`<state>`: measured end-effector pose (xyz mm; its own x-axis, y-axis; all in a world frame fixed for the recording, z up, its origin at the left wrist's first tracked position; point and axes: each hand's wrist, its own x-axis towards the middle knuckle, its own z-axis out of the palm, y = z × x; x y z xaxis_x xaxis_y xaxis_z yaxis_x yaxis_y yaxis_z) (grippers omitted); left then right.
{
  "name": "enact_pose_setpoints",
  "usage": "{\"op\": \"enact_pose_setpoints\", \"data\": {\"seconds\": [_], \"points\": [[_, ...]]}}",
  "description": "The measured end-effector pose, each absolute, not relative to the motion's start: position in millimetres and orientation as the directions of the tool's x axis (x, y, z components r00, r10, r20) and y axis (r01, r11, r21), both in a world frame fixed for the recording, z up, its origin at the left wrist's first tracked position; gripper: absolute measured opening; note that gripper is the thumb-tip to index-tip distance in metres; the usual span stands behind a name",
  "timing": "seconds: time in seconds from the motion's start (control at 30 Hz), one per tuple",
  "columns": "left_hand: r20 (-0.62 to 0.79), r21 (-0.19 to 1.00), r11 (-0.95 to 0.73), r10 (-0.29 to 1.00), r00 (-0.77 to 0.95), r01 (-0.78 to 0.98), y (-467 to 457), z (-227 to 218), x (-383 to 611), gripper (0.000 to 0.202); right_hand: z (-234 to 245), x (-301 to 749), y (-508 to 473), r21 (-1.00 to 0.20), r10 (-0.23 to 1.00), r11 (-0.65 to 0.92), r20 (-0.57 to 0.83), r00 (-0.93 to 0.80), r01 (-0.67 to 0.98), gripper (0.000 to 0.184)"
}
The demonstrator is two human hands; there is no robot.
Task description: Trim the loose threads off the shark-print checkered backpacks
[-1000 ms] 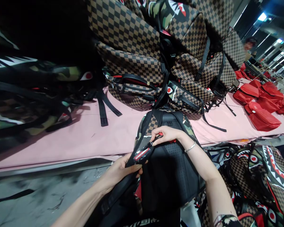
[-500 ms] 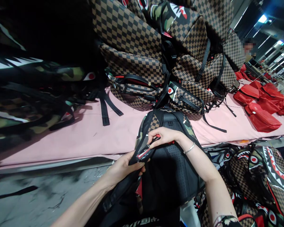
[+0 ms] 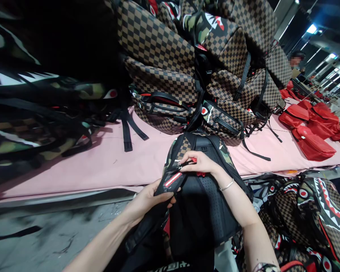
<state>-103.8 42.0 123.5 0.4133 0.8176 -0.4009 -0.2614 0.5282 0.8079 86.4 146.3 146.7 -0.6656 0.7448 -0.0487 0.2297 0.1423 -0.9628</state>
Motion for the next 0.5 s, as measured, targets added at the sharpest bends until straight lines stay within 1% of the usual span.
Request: {"op": "enact_pose_setpoints", "data": {"seconds": [0.07,0.17,0.27,0.4,0.5], "points": [[-0.396,0.773,0.535,0.827,0.399,-0.341,41.2,122.0,-106.8,0.039,141.8,95.1,147.2,-0.951,0.838,0.188,0.025,-0.545,0.245,0.033],[-0.426,0.695,0.567,0.820,0.382,-0.441,40.7,118.8,-110.3,0.042,132.0,108.4,148.3,-0.904,0.877,0.299,0.133,-0.462,0.307,0.028],[-0.466,0.633,0.590,0.808,0.361,-0.502,41.4,116.5,-111.8,0.040,124.0,117.6,147.5,-0.856,0.874,0.366,0.182,-0.450,0.366,0.024],[-0.487,0.634,0.584,0.811,0.325,-0.508,43.3,118.5,-111.5,0.031,121.9,119.9,144.9,-0.829,0.846,0.432,0.235,-0.478,0.356,0.021],[-0.502,0.617,0.599,0.799,0.331,-0.511,44.3,122.4,-110.2,0.030,123.5,115.2,143.2,-0.823,0.831,0.443,0.229,-0.507,0.356,0.020]]}}
